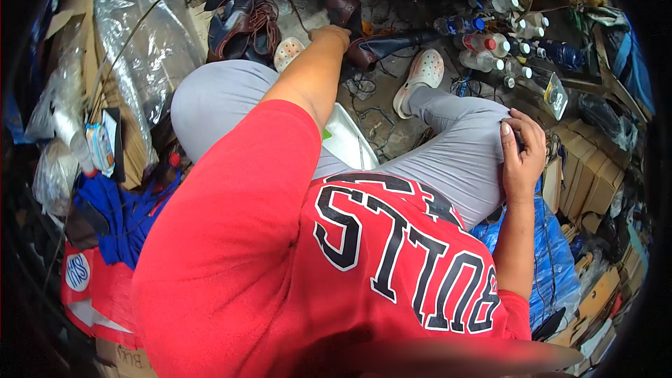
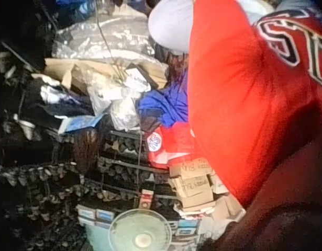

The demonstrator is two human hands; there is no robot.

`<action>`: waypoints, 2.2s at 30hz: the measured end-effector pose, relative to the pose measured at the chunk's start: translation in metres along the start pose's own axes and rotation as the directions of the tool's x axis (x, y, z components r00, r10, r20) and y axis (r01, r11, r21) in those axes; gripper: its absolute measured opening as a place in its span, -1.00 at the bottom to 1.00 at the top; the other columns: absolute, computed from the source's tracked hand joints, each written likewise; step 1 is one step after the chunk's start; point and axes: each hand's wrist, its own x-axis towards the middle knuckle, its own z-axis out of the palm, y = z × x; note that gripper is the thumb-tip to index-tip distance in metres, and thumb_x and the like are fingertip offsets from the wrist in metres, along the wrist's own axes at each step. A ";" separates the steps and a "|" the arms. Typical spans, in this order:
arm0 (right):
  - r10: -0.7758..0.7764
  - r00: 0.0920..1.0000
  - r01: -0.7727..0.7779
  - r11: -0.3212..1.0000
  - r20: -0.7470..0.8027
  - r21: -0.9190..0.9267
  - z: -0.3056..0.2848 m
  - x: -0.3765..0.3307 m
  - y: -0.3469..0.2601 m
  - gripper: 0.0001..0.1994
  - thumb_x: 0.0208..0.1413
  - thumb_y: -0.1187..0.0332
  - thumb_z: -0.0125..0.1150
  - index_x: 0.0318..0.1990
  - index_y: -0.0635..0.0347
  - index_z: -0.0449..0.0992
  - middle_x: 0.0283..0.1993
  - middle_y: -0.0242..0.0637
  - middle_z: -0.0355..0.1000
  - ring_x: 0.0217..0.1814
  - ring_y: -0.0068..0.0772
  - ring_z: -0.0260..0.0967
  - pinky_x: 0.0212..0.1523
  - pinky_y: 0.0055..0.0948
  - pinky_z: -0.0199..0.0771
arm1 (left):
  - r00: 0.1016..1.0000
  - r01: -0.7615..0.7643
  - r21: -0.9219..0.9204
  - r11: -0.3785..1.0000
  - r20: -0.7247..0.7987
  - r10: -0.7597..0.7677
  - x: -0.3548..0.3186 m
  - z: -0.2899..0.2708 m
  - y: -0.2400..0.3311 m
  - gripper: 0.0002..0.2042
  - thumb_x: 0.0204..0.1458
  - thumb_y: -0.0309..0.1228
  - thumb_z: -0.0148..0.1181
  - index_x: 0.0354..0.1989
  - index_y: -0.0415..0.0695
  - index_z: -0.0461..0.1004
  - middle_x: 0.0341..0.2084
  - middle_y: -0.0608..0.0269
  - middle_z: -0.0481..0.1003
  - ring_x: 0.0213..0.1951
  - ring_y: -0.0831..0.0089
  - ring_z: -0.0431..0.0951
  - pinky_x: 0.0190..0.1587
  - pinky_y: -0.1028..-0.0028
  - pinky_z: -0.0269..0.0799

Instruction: Hand-stitching shoe components and labeling parts in a manufacturing environment.

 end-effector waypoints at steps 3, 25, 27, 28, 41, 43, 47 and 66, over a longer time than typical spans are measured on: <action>0.030 0.999 -0.029 0.999 0.015 -0.034 -0.002 0.002 -0.003 -0.81 -0.04 0.24 0.19 -0.37 0.15 0.53 -0.14 -0.24 0.45 -0.03 -0.24 0.31 0.02 -0.33 0.22 | 1.000 0.019 0.145 0.989 0.014 -0.021 0.021 0.002 -0.005 -0.46 0.07 -0.46 -0.07 0.24 0.32 0.11 0.20 0.29 0.19 0.19 0.27 0.23 0.10 0.12 0.18; -0.084 0.951 0.119 0.988 -0.296 0.102 -0.010 -0.023 -0.006 -0.76 -0.02 0.19 0.19 -0.41 0.21 0.52 -0.33 -0.25 0.47 -0.25 -0.24 0.39 -0.16 -0.37 0.31 | 0.686 -0.304 0.319 0.898 -0.581 0.439 -0.162 -0.061 -0.047 -0.75 -0.29 -0.48 0.26 -0.36 -0.11 0.39 -0.28 0.08 0.39 -0.19 0.08 0.45 -0.19 0.22 0.39; -0.081 0.945 0.161 0.959 -0.316 0.234 -0.010 -0.024 -0.005 -0.76 -0.02 0.21 0.18 -0.42 0.24 0.51 -0.36 -0.22 0.46 -0.31 -0.19 0.40 -0.22 -0.38 0.34 | 0.605 -0.310 0.315 0.897 -0.663 0.442 -0.202 -0.064 -0.050 -0.74 -0.30 -0.48 0.26 -0.37 -0.12 0.38 -0.32 0.08 0.39 -0.21 0.08 0.45 -0.20 0.22 0.39; -0.069 0.941 0.156 0.957 -0.331 0.245 -0.010 -0.025 -0.004 -0.77 -0.02 0.23 0.18 -0.39 0.24 0.52 -0.35 -0.22 0.46 -0.31 -0.23 0.42 -0.23 -0.42 0.36 | 0.554 -0.329 0.297 0.897 -0.709 0.438 -0.222 -0.065 -0.049 -0.73 -0.28 -0.46 0.27 -0.34 -0.10 0.40 -0.29 0.09 0.39 -0.21 0.08 0.46 -0.19 0.22 0.40; -0.278 0.946 0.299 0.947 -0.169 0.120 -0.029 -0.034 -0.091 -0.61 -0.06 0.04 0.21 -0.25 0.20 0.51 -0.41 -0.23 0.47 -0.41 -0.33 0.40 -0.31 -0.45 0.37 | -0.157 -0.438 0.472 0.765 -0.878 0.452 -0.394 -0.026 0.009 -0.74 -0.32 -0.48 0.37 -0.41 -0.13 0.44 -0.48 0.17 0.37 -0.44 0.20 0.44 -0.40 0.35 0.38; -0.286 0.950 0.307 0.929 -0.122 0.207 -0.029 -0.024 -0.070 -0.64 -0.06 0.09 0.24 -0.30 0.23 0.50 -0.46 -0.28 0.45 -0.45 -0.43 0.37 -0.36 -0.48 0.35 | -0.212 -0.420 0.490 0.764 -0.871 0.443 -0.407 -0.023 0.027 -0.76 -0.32 -0.49 0.36 -0.42 -0.13 0.44 -0.49 0.18 0.38 -0.45 0.20 0.44 -0.41 0.34 0.38; -0.307 0.874 0.098 0.871 0.378 0.481 -0.058 -0.031 -0.069 -0.69 -0.06 0.13 0.26 -0.42 0.23 0.46 -0.53 -0.35 0.41 -0.50 -0.55 0.33 -0.43 -0.52 0.34 | -0.304 -0.378 0.564 0.734 -0.825 0.477 -0.414 -0.022 0.033 -0.77 -0.32 -0.48 0.36 -0.45 -0.12 0.44 -0.53 0.19 0.38 -0.48 0.19 0.42 -0.44 0.34 0.35; -0.262 0.832 -0.101 0.794 0.488 0.599 0.009 -0.030 -0.020 -0.68 0.08 0.10 0.15 -0.50 0.19 0.42 -0.60 -0.55 0.24 -0.55 -0.71 0.11 -0.53 -0.62 0.12 | 0.026 -0.347 0.229 0.909 -0.967 0.254 -0.286 -0.017 0.055 -0.63 -0.31 -0.20 0.38 -0.25 0.04 0.54 -0.38 0.09 0.40 -0.26 0.18 0.43 -0.18 0.30 0.35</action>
